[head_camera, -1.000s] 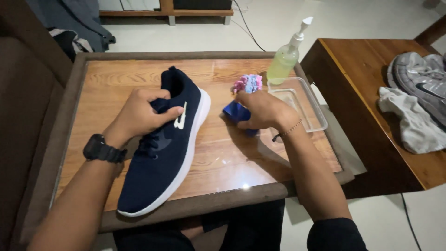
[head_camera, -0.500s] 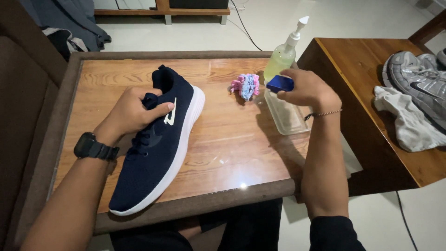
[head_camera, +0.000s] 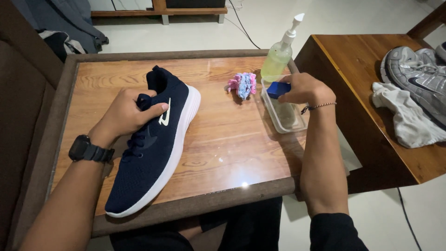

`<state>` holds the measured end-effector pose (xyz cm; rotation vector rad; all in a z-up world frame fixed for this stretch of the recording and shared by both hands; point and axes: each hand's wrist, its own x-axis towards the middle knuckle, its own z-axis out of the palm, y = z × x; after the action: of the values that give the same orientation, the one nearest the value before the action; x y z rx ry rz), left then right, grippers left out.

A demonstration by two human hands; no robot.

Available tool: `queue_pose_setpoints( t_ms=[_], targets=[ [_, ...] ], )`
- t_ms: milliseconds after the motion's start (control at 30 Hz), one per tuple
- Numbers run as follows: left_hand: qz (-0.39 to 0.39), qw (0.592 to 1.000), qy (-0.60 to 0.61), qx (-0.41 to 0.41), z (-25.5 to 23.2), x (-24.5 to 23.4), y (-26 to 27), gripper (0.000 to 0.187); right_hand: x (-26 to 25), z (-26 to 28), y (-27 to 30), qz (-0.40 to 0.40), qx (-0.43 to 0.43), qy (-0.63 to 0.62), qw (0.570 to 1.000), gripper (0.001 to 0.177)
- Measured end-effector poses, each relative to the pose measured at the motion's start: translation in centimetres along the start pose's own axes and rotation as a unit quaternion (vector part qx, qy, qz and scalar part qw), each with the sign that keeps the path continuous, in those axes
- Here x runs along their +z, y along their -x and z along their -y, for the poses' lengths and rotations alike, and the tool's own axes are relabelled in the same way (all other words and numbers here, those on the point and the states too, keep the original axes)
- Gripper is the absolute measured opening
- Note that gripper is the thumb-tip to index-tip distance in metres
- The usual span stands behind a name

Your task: Cleaning a blue sneaker using a brush, cleaning solution, and a cloth on a wooden table.

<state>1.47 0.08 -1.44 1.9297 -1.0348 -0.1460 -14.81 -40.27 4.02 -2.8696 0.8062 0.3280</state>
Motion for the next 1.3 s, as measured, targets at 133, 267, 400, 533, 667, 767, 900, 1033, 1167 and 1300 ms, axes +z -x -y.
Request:
queue_pose_setpoints(
  t_ms=[133, 267, 400, 533, 667, 767, 900, 1033, 1167, 1300],
  targets=[
    [-0.002, 1.0, 0.0, -0.002, -0.1, 0.0, 0.2, 0.049, 0.2, -0.2, -0.4, 0.005, -0.001, 0.003, 1.0, 0.071],
    [-0.002, 1.0, 0.006, 0.002, 0.0, -0.1, 0.1, 0.049, -0.2, 0.2, -0.2, 0.002, 0.004, -0.009, 1.0, 0.071],
    [0.0, 1.0, 0.006, 0.005, -0.4, -0.1, 0.1, 0.049, -0.3, -0.5, -0.7, -0.009, 0.013, -0.022, 1.0, 0.073],
    [0.001, 1.0, 0.004, 0.006, -0.3, -0.1, 0.1, 0.05, -0.7, 0.0, 0.4, -0.025, 0.011, -0.029, 0.999, 0.068],
    [-0.002, 1.0, -0.001, -0.002, 0.9, 0.1, 0.0, 0.047, -1.4, 0.2, 0.7, -0.088, -0.024, -0.053, 0.994, 0.068],
    [-0.004, 1.0, -0.001, -0.021, 1.7, 0.4, -0.2, 0.041, -0.1, -0.4, -1.3, -0.137, -0.133, -0.11, 0.975, 0.067],
    [-0.018, 0.999, 0.024, -0.019, 1.0, 0.0, 0.1, 0.034, 1.6, 4.0, -1.1, -0.189, -0.426, -0.192, 0.864, 0.081],
    [-0.021, 0.999, 0.033, -0.03, 2.3, 0.2, -0.3, 0.032, 4.7, 12.4, 4.8, -0.14, -0.543, -0.253, 0.789, 0.078],
    [-0.028, 0.996, 0.08, -0.028, 2.2, 0.1, 0.0, 0.029, 6.8, 16.2, 7.4, -0.124, -0.637, -0.288, 0.705, 0.073],
    [-0.034, 0.995, 0.096, -0.015, 3.4, 0.3, -0.6, 0.032, 8.6, 15.1, 4.8, -0.237, -0.611, -0.25, 0.713, 0.066]
  ],
)
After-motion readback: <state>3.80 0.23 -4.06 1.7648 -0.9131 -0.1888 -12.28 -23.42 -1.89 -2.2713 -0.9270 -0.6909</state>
